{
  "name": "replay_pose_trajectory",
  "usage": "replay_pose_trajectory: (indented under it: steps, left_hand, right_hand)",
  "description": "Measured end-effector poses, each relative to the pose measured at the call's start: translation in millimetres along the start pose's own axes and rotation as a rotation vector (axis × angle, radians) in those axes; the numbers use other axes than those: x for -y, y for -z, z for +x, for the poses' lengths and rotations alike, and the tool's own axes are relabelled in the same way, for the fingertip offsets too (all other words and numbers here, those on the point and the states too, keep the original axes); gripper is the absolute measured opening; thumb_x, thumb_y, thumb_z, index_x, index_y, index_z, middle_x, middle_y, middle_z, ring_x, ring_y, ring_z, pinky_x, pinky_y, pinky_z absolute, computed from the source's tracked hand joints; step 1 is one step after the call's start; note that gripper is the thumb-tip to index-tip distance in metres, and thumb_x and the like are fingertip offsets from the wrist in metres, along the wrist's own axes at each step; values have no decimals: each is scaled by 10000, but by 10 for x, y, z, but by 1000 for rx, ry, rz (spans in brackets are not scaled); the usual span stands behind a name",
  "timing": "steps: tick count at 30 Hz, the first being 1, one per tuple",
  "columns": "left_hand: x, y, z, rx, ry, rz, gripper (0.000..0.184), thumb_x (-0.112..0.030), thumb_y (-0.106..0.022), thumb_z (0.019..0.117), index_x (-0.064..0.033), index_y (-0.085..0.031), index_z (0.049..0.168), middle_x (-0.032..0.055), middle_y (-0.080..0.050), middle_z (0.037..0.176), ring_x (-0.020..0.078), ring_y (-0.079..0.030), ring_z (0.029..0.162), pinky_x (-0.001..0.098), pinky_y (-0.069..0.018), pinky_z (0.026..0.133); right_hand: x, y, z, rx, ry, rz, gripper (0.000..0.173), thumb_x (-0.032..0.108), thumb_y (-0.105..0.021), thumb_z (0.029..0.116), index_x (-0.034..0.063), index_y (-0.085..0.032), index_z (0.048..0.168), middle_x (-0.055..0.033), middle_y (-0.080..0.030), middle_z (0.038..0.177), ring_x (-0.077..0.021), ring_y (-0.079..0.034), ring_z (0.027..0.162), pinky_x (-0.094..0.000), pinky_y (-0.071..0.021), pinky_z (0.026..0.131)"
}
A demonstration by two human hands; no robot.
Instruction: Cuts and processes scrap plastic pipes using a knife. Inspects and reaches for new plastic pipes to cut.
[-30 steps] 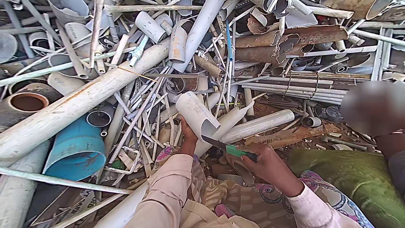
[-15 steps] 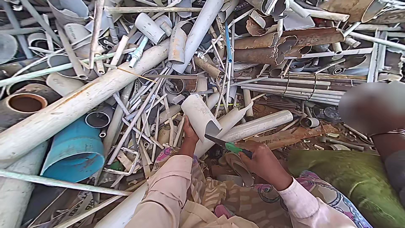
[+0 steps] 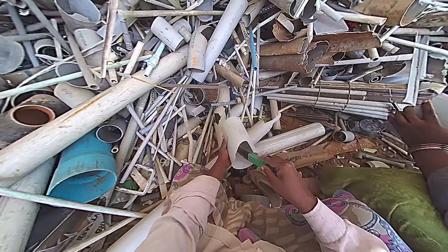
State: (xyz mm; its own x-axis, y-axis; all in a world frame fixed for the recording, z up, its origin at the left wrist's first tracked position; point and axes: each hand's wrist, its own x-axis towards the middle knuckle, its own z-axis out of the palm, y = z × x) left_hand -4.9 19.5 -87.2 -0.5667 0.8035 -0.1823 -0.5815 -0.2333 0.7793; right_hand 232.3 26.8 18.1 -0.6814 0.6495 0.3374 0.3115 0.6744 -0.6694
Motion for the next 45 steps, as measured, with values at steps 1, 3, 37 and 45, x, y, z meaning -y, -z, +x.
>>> replay_pose_trajectory:
  steps: [1, 3, 37, 45]
  left_hand:
    - [58, -43, -40, 20, 41, -63, 552, -458, -179, 1108, -87, -446, 1417, 91, -672, 1184, 165, -670, 1071, 387, -574, 904]
    - [180, -72, -45, 59, 106, -214, 614, -524, -165, 1088, -93, -469, 1401, 128, -666, 1208, 239, -655, 1119, 470, -557, 930]
    - [-419, -108, 313, -232, -241, -111, 582, -254, -470, 1071, -154, -232, 1592, 183, -492, 1455, 264, -557, 1266, 453, -496, 1032]
    - [-440, -123, 287, -256, -270, -57, 668, -259, -519, 1050, -167, -170, 1612, 193, -468, 1477, 263, -548, 1277, 450, -490, 1037]
  right_hand:
    - [8, 4, 10, -23, 17, -15, 298, 135, -598, 965, 23, -768, 1182, -167, -731, 947, -303, -711, 849, -463, -584, 776]
    - [-12, 16, 20, -40, 60, -45, 294, 131, -603, 952, 27, -777, 1164, -160, -734, 926, -294, -714, 817, -458, -590, 743]
    - [-133, 102, -40, -72, 166, -374, 318, 179, -611, 890, 40, -794, 1110, -165, -732, 904, -317, -718, 677, -483, -574, 551]
    - [-159, 125, -25, -100, 175, -408, 319, 182, -593, 897, 43, -799, 1097, -165, -733, 897, -308, -708, 655, -472, -564, 530]
